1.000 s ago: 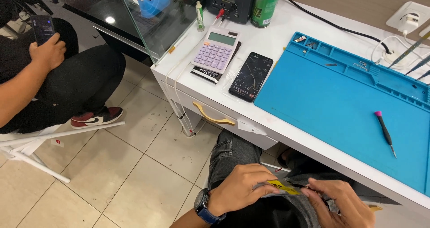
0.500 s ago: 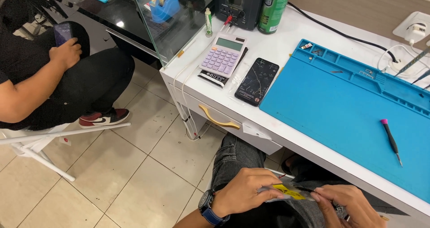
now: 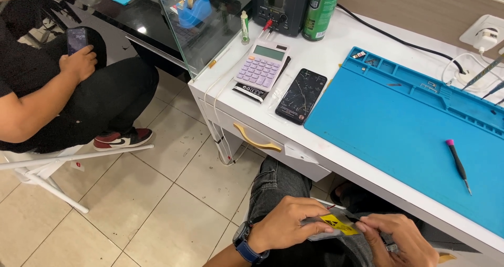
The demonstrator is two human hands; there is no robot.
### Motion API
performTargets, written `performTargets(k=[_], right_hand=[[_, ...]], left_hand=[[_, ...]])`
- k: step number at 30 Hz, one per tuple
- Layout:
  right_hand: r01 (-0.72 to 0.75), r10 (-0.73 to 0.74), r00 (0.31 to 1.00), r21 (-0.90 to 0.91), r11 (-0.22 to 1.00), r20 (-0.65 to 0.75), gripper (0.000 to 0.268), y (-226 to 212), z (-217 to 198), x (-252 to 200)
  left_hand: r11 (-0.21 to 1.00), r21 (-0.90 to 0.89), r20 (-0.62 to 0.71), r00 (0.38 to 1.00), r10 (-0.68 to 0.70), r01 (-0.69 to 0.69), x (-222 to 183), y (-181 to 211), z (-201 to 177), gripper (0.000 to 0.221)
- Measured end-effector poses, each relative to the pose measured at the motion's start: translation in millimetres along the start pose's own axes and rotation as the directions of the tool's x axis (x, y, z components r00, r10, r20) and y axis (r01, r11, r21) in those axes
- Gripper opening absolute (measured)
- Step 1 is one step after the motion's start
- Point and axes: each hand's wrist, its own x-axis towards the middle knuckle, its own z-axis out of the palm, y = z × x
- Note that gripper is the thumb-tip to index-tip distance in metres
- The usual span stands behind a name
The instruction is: Preparing a new mobile phone component by removing it from its anti-static packaging and inspecting it at a repair station.
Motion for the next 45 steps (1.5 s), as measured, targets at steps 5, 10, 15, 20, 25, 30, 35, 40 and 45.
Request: performTargets(k=[5, 10, 15, 20, 25, 30, 35, 40, 45], right_hand=[[-0.049, 0.048, 0.998, -0.033, 0.998, -0.043, 0.008, 0, -3, -1], [-0.096, 0.095, 0.995, -0.028, 0.995, -0.043, 0.008, -7, -6, 1], [0.022, -0.022, 1.0, 0.013, 1.0, 0.01, 0.008, 10, -13, 3], [0.022, -0.023, 1.0, 0.064, 0.998, 0.019, 0.008, 13, -15, 4], [0.027, -0.028, 0.999, 0.072, 0.997, 0.018, 0.008, 14, -17, 4], [-0.021, 0.02, 1.0, 0.081, 0.997, 0.005, 0.007, 14, -18, 6], [-0.039, 0.039, 0.999, 0.126, 0.991, 0.003, 0.009, 18, -19, 4], [0.066, -0.075, 0.993, 0.092, 0.993, 0.095, 0.009, 18, -14, 3], [0.1, -0.109, 0.985, 0.071, 0.992, 0.134, 0.01, 22, -8, 1]], left_hand=[[0.995, -0.06, 0.092, 0.993, -0.08, 0.086, 3, 11, -8, 0.033], [0.99, -0.068, 0.02, 0.992, -0.124, 0.125, 3, 9, -7, 0.027], [0.979, -0.057, -0.024, 0.98, -0.195, 0.194, 8, 14, -4, 0.021], [0.972, -0.058, -0.043, 0.972, -0.232, 0.23, 12, 15, -1, 0.024], [0.978, -0.044, 0.006, 0.979, -0.205, 0.205, 16, 16, -1, 0.026], [0.973, -0.04, 0.041, 0.973, -0.226, 0.228, 17, 14, -2, 0.028], [0.958, -0.047, 0.071, 0.957, -0.281, 0.284, 14, 13, -2, 0.027], [0.977, -0.035, 0.048, 0.977, -0.207, 0.209, 13, 12, -1, 0.031], [0.984, -0.016, 0.036, 0.984, -0.175, 0.176, 13, 8, -3, 0.029]])
